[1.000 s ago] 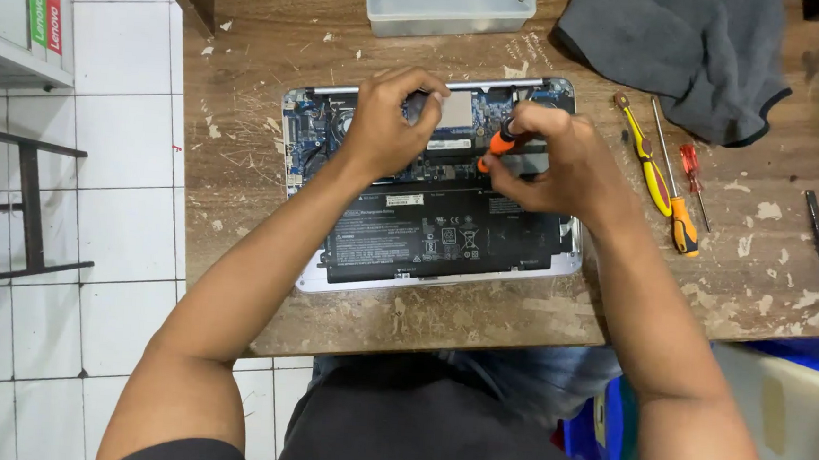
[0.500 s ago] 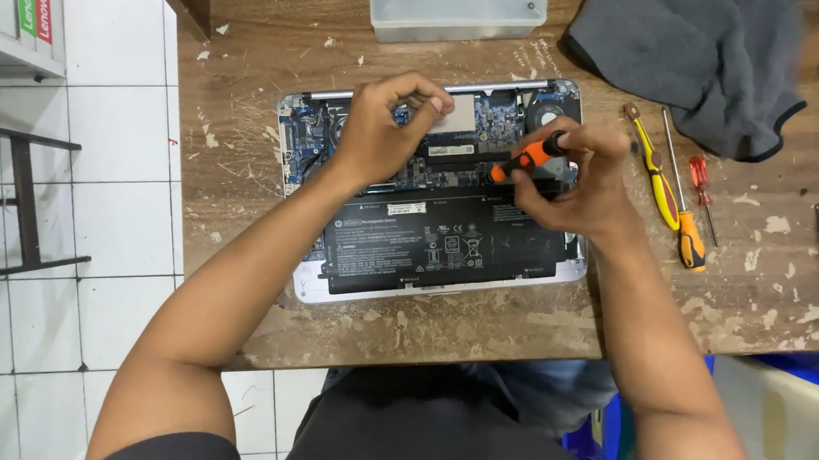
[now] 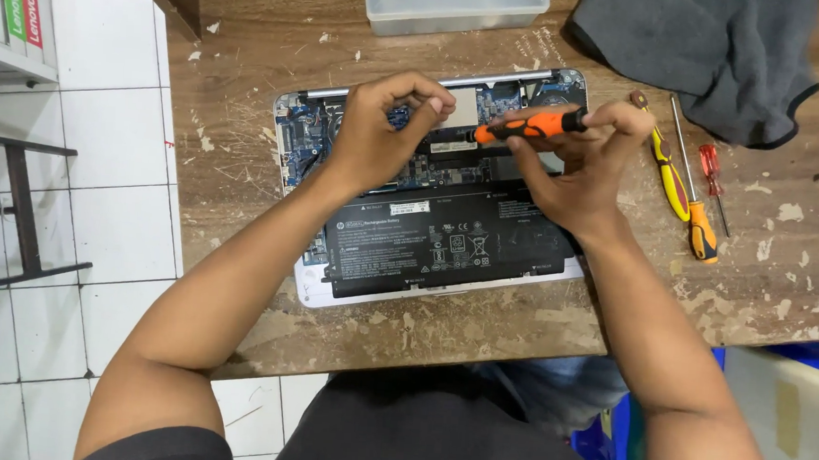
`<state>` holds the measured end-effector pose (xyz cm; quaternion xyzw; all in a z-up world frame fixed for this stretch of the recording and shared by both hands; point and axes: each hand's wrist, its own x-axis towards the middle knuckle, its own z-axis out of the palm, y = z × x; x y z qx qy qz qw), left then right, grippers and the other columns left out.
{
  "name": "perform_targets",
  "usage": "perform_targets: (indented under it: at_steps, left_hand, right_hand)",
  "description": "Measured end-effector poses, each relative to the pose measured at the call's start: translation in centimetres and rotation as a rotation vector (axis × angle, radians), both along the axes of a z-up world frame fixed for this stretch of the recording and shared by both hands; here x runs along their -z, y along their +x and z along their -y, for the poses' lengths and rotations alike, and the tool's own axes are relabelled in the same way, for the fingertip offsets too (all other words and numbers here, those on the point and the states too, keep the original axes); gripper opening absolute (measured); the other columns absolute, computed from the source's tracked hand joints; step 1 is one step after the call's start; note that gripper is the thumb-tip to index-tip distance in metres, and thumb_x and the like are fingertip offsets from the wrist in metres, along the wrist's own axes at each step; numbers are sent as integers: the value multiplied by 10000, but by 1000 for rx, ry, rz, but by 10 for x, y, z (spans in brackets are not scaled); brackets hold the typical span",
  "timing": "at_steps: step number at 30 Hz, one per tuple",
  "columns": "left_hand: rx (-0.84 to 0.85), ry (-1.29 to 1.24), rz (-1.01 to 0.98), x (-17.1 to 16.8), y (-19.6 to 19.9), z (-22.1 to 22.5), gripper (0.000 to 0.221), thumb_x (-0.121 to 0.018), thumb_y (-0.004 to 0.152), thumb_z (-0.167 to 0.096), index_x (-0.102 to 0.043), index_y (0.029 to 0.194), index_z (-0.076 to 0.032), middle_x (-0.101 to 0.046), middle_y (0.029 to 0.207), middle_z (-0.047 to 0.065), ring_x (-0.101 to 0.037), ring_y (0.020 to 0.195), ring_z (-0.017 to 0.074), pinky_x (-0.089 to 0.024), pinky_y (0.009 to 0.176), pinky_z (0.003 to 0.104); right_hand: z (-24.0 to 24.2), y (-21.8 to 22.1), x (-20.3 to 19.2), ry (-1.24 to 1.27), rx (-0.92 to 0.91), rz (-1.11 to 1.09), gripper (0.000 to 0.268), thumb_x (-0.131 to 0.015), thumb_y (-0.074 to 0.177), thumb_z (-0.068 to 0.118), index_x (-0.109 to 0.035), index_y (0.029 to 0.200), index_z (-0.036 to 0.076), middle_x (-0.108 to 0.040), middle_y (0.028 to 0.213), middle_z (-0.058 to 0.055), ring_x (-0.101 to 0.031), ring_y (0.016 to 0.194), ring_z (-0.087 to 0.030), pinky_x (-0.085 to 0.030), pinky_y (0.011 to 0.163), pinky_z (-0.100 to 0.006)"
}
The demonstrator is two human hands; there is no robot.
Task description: Replacing a laptop battery by positioning it in the chassis and securing it with screws using a screwdriver.
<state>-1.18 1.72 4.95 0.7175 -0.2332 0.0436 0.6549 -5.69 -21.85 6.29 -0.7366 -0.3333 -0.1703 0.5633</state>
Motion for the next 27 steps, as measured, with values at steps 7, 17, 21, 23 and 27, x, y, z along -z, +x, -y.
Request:
perform_targets:
  at_steps: [7, 17, 21, 23, 27]
  left_hand:
    - [3, 3, 76, 3, -4, -4, 174, -617, 947, 42, -750, 964, -68, -744, 774, 69, -729, 720, 204, -555, 749, 326]
    - [-49, 293, 265, -19, -16, -10, 212, -736, 829, -16, -729, 1017, -115, -719, 861, 41, -686, 787, 249, -452, 806, 348]
    - [-16, 322, 239, -20, -21, -10, 233, -786, 801, -30, -736, 1019, -96, -727, 868, 51, -657, 751, 238, -409, 807, 351]
    - [-14, 313, 236, -20, -19, -8, 216, -785, 805, -16, -748, 1001, -98, -732, 856, 45, -652, 745, 231, -408, 811, 344]
    - [-25, 308, 244, -17, -16, -7, 186, -797, 808, 0, -774, 965, -97, -742, 820, 41, -638, 728, 214, -402, 812, 328]
  right_hand:
    - [-8, 4, 17, 48, -12, -47, 563, -610, 958, -225, -145, 1159, 19, -660, 1118, -324, -743, 914, -479, -646, 711, -476]
    - [1, 5, 7, 162, 25, -153, 597, -607, 981, -189, -124, 1160, 113, -644, 1138, -294, -743, 936, -433, -652, 776, -441]
    - [13, 10, 18, 265, 26, -215, 624, -639, 995, -136, -129, 1182, 172, -656, 1115, -302, -746, 913, -397, -641, 798, -369]
    - [15, 10, 19, 268, 31, -223, 615, -643, 1001, -111, -132, 1184, 177, -658, 1113, -306, -747, 892, -385, -630, 769, -349]
    - [14, 7, 17, 265, 65, -212, 620, -655, 1009, -94, -138, 1197, 193, -669, 1094, -321, -750, 872, -390, -604, 742, -337]
